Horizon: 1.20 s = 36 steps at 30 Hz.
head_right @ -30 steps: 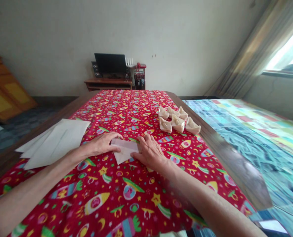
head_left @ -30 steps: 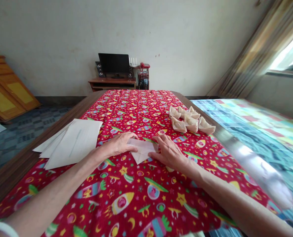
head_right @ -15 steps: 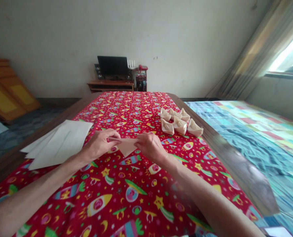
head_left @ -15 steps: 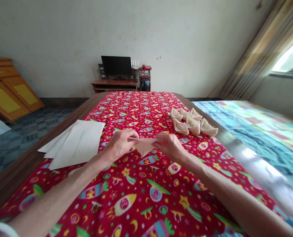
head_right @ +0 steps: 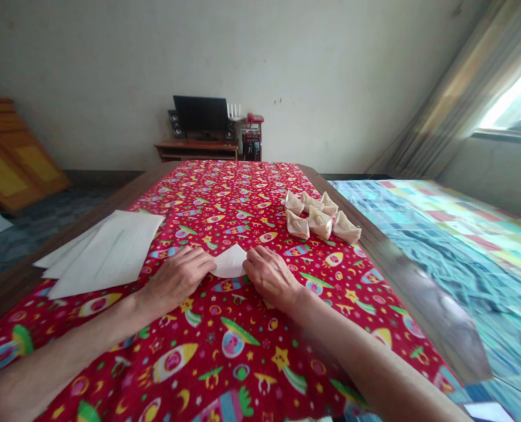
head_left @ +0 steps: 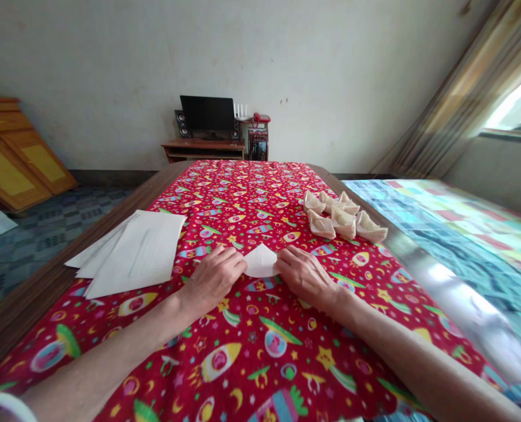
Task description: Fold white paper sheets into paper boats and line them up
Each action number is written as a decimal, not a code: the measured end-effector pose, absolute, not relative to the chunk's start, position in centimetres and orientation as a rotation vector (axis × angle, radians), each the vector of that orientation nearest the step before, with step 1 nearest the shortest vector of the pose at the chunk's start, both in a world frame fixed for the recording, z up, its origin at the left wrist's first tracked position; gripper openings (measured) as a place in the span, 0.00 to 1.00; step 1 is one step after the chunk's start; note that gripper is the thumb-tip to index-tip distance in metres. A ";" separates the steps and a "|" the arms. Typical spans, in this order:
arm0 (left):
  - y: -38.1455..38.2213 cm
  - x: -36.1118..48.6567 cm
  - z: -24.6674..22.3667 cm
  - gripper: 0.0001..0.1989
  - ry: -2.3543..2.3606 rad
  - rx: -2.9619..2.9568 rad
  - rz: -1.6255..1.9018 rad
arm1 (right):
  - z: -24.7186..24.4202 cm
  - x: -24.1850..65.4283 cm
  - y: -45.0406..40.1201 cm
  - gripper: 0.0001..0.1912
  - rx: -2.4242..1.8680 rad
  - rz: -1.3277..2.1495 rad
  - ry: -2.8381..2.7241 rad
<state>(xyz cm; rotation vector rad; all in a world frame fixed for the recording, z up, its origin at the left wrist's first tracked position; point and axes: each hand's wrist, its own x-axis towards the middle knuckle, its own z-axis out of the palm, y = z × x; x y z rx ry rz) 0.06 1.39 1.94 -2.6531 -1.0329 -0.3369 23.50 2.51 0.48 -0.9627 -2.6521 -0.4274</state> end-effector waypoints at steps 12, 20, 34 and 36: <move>3.6 -1.6 -0.8 0.10 -1.419 -2.883 -1.107 | 0.1 24.9 2.6 0.14 -1.090 0.336 -2.304; 4.5 -1.4 -0.8 0.13 -1.566 -2.759 -0.999 | -0.4 24.4 3.1 0.13 -1.386 0.082 -2.261; 4.3 -0.3 -0.5 0.06 -1.580 -2.536 -0.781 | 0.8 23.9 3.4 0.11 -1.551 0.082 -2.359; 3.9 0.0 -0.1 0.14 -1.427 -2.577 -0.761 | 0.8 23.8 3.4 0.11 -1.557 0.078 -2.365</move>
